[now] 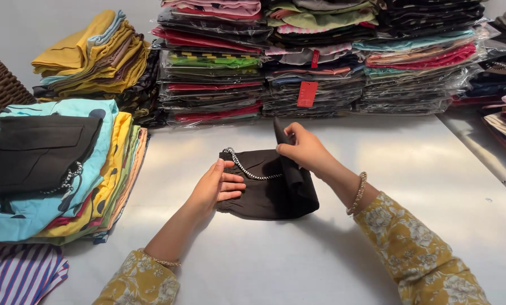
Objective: The person folds a light blue polka-dot shirt and several pairs of shorts in black, brown, and yellow on a white table. They smooth the fabric, fold the items into neat rectangles, and stack them on the left side of the workspace.
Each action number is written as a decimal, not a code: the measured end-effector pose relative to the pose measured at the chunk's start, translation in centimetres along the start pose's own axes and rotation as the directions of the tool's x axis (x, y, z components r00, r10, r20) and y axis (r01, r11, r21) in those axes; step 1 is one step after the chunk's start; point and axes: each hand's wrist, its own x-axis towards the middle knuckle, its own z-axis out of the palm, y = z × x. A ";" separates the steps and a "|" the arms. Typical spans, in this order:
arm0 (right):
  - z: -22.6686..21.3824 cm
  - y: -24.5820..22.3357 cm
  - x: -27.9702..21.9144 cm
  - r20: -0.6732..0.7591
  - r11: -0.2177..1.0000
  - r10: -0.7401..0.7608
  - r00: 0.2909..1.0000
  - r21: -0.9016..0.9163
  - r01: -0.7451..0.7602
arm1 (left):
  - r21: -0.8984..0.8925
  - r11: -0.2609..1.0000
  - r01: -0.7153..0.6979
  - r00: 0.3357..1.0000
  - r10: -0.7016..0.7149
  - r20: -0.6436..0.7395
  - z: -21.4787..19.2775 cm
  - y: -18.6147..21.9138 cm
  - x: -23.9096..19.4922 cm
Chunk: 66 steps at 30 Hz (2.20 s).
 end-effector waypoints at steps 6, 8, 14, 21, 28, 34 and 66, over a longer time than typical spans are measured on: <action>6.0 -3.4 1.2 0.226 0.964 -0.098 0.969 0.265 0.036 | -0.136 0.989 -0.051 0.998 0.045 -0.044 -0.2 0.0 -0.1; 4.9 -3.8 1.0 0.252 0.950 -0.104 0.962 0.312 0.021 | -0.165 0.981 -0.099 0.994 0.089 -0.068 -0.1 0.5 -0.5; -0.2 -0.5 -0.1 0.058 0.960 -0.253 0.966 0.143 0.243 | 0.858 0.511 -0.047 0.935 0.324 -0.142 -0.1 -0.2 -0.4; 6.9 7.8 -0.7 0.142 0.773 -0.416 0.898 -0.466 0.431 | 0.978 -0.125 -0.165 0.828 0.521 0.207 2.4 -1.5 1.4; 7.4 11.0 4.1 0.178 0.697 -0.101 0.979 -0.689 0.197 | 0.980 -0.173 -0.099 0.950 0.278 0.145 3.9 -1.9 1.5; 1.1 14.8 8.4 0.145 0.967 -0.129 0.981 -0.202 0.157 | 0.987 -0.147 -0.059 0.970 0.226 0.092 3.9 -1.4 1.1; 4.0 9.9 2.3 0.427 0.719 -0.411 0.805 -0.390 0.575 | 0.702 0.711 -0.042 0.904 0.327 -0.276 -1.3 -1.0 3.1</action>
